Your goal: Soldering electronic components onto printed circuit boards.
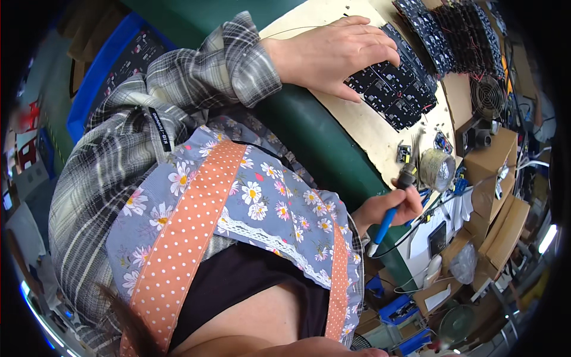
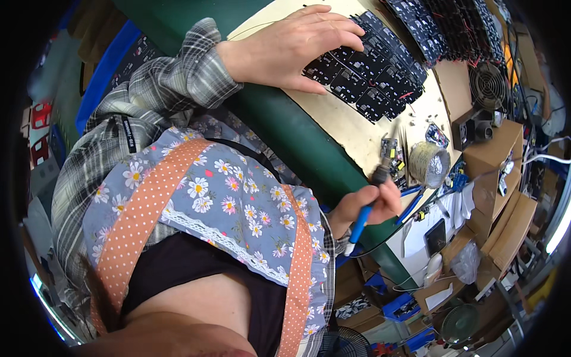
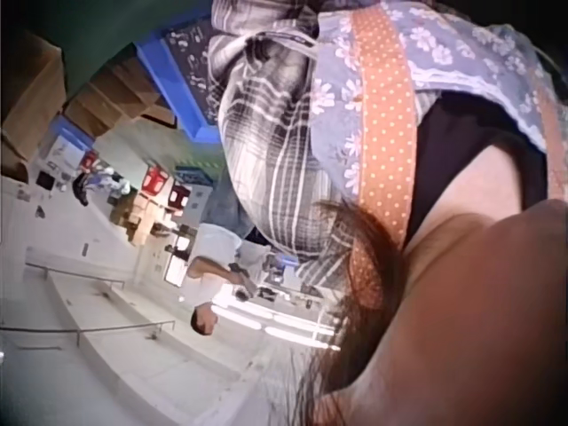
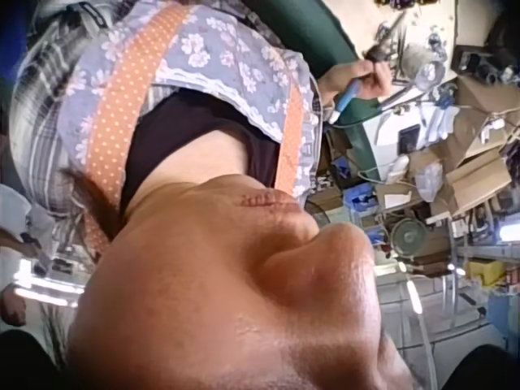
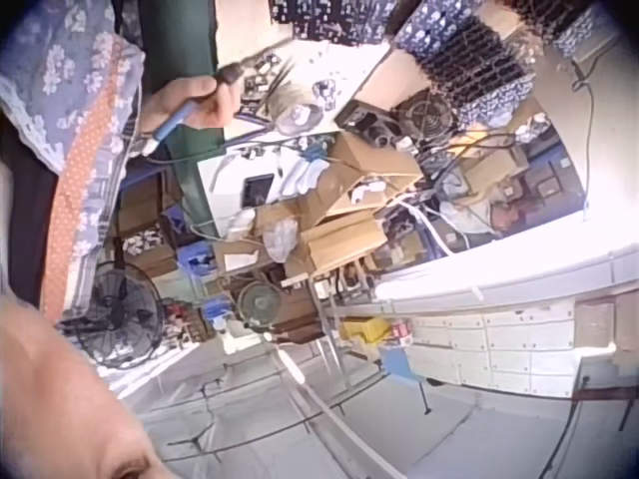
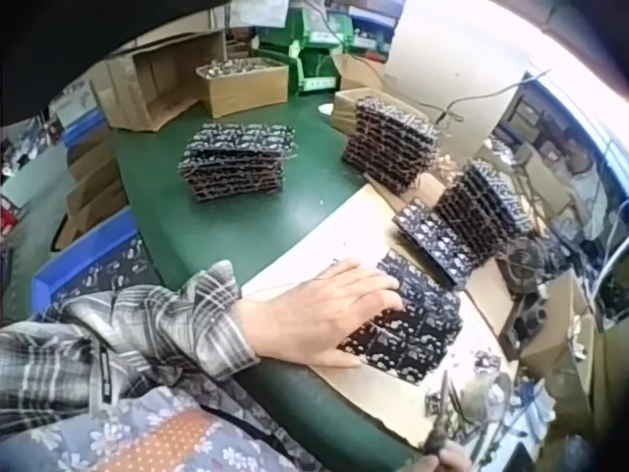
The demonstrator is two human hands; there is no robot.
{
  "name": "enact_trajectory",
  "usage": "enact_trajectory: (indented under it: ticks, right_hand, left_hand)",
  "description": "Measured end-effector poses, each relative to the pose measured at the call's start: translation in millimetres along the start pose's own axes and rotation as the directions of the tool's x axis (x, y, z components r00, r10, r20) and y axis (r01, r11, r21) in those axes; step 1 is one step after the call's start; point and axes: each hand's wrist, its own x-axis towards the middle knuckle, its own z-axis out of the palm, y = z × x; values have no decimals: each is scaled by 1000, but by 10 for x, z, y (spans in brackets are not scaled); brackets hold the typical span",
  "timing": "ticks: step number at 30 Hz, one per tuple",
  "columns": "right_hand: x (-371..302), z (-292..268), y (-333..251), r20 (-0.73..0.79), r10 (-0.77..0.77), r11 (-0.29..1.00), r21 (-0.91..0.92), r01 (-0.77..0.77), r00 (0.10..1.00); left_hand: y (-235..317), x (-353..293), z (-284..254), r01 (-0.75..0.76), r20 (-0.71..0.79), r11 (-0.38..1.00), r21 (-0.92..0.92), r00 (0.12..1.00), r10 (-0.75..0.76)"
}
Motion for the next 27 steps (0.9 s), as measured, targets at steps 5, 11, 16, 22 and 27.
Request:
enact_trajectory:
  ticks: [5,11,16,22,27]
  right_hand:
    - [-169,5,27,338,-73,990,138,28,938]
    - [50,-160,-83,571,17,1000,-25,-4,821]
    - [272,22,13,723,-156,958,-57,283,673]
    - [308,78,-53,725,-172,943,-74,324,667]
    - [238,39,82,722,-180,943,-67,327,668]
  left_hand:
    - [-50,-179,232,61,174,997,44,982,-68]
    - [-55,-200,-117,-34,-39,983,-179,999,28]
    - [-82,-260,-111,9,46,995,-98,999,-4]
    - [-84,-64,63,-46,84,995,-88,995,54]
    - [-136,-47,124,-112,153,993,-48,981,118]
